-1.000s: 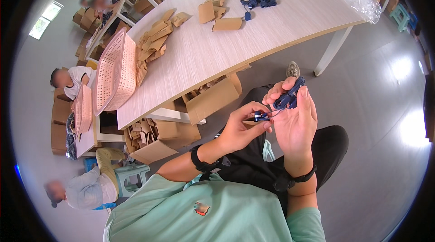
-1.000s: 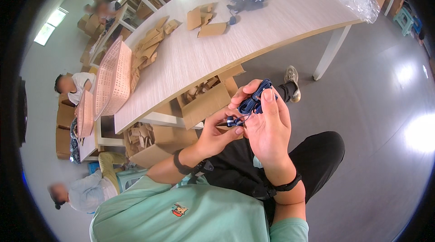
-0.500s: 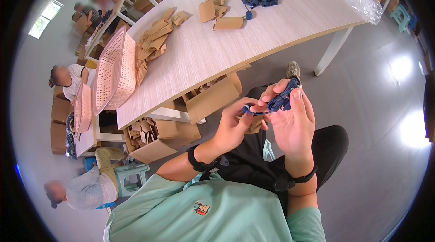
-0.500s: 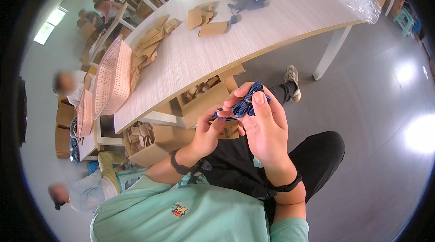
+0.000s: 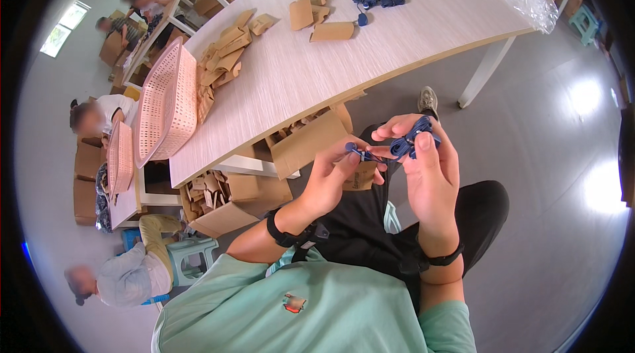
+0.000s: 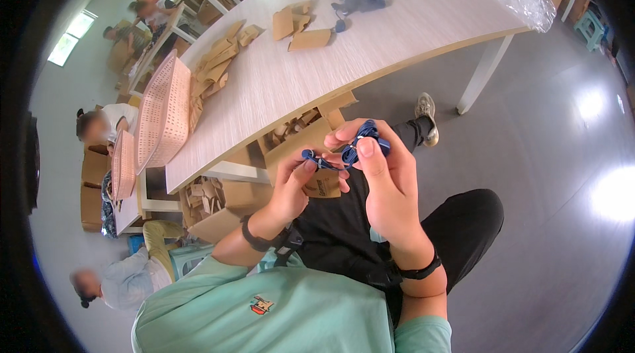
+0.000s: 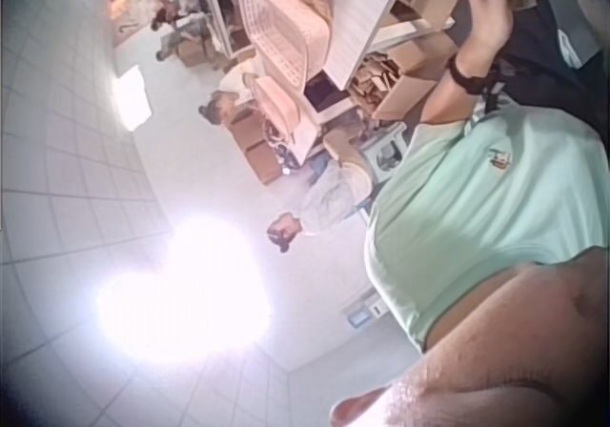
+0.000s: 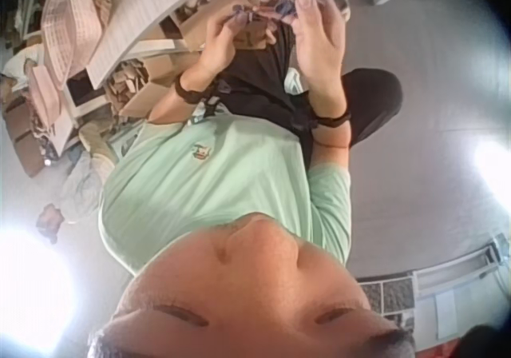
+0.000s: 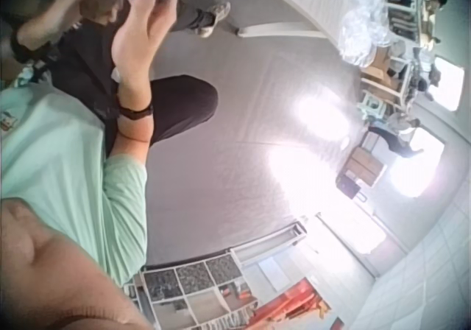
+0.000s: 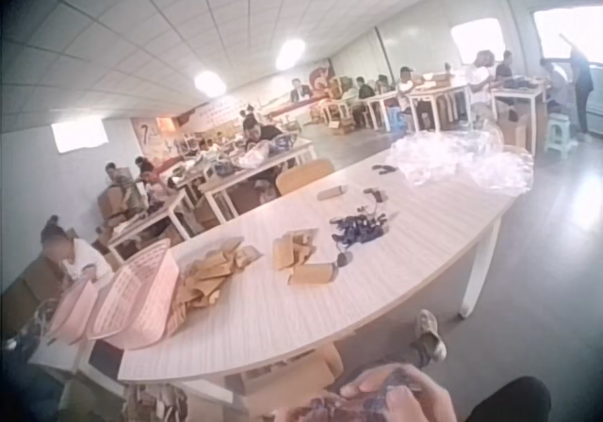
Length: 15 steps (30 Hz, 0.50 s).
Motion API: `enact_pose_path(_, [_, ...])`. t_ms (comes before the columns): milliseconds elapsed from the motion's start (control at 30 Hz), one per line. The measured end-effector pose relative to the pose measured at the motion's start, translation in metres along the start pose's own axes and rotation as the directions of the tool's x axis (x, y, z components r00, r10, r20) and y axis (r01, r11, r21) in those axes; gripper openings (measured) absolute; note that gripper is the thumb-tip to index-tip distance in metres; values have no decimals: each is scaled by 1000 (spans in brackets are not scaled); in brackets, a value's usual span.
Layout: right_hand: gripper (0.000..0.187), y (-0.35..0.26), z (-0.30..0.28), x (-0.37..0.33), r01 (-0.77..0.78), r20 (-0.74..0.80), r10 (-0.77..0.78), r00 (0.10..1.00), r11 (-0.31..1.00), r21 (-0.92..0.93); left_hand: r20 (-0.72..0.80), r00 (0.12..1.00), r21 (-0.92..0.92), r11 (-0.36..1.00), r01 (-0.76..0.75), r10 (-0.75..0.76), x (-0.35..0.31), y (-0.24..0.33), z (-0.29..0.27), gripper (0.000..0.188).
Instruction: The recorder is assembling small brown cardboard boxes and placing small blue plastic components inside them as part of a manual assembly line process.
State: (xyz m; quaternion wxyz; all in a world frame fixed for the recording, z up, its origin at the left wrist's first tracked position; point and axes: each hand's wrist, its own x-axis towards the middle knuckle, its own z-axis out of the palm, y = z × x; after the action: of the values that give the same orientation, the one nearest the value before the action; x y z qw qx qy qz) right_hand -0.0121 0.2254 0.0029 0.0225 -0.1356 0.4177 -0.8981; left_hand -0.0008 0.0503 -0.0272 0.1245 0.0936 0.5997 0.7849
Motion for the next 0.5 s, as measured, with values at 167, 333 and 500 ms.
enact_pose_path(167, [24, 0, 3, -1, 22, 44, -15, 999, 989, -147, 22, 999, -8, 1000, 25, -25, 1, 8, 3, 27])
enact_pose_path(333, [17, -3, 2, -3, 66, 100, -30, 995, 923, -380, 5, 999, 188, 981, -52, 52, 1, 10, 5, 29])
enact_pose_path(500, [15, 1, 2, -2, 107, 100, -75, 992, 920, -376, -9, 998, 82, 995, -54, 55, 1, 14, 6, 32])
